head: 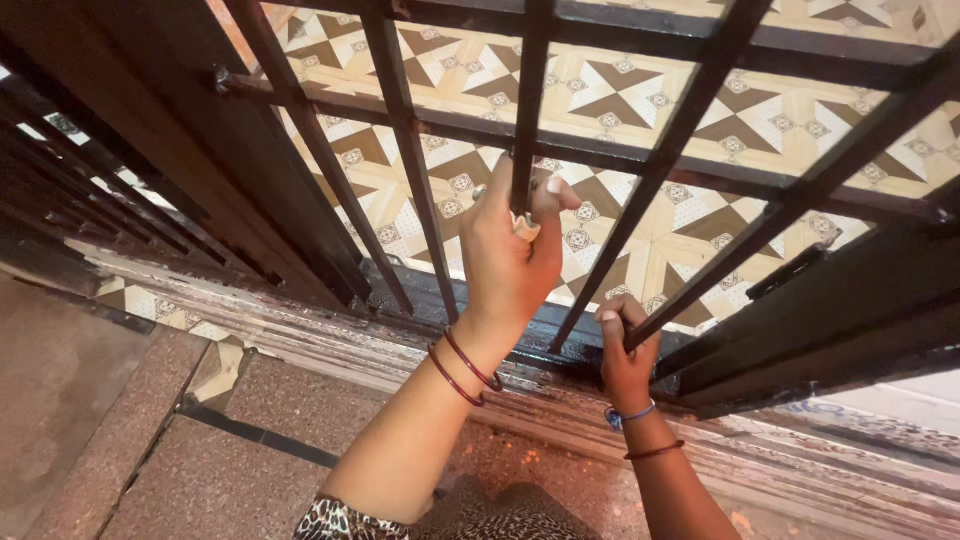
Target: The person wipes the individual bars and horizontal rails of a black metal gate with a white cloth.
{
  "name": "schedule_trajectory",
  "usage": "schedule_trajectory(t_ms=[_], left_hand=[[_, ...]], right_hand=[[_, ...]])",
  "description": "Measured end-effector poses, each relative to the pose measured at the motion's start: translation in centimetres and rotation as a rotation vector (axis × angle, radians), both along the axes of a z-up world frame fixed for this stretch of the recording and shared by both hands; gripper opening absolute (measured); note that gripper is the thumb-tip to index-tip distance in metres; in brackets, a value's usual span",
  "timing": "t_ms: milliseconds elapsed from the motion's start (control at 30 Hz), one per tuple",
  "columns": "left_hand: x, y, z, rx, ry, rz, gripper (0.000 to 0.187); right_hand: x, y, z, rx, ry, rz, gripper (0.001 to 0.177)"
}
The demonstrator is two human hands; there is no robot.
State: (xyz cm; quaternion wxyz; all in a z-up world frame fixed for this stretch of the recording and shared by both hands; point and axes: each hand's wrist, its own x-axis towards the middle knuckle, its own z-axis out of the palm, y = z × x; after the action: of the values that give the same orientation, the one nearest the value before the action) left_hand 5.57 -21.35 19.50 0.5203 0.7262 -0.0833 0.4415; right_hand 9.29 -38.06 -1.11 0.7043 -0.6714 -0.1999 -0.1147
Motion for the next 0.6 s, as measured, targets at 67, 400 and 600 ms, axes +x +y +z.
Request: schedule_trajectory(t_ms=[67, 400, 600], left_hand=[[0.0, 0.2, 0.1, 0.014, 0.005, 0.005, 0.009], [0.2, 0.1, -1.0, 0.010, -0.003, 0.028, 0.014], [0.2, 0.2, -3.1, 0.007, 0.025, 0.017, 0.014]], right_hand=[[0.0, 0.1, 0.2, -0.013, -0.019, -0.018, 0.016], [0.0, 0.2, 0.2, -0.051, -0.044, -0.067, 0.019], [-0.1, 0.3, 0.6, -0.047, -0.036, -0.065, 0.021]])
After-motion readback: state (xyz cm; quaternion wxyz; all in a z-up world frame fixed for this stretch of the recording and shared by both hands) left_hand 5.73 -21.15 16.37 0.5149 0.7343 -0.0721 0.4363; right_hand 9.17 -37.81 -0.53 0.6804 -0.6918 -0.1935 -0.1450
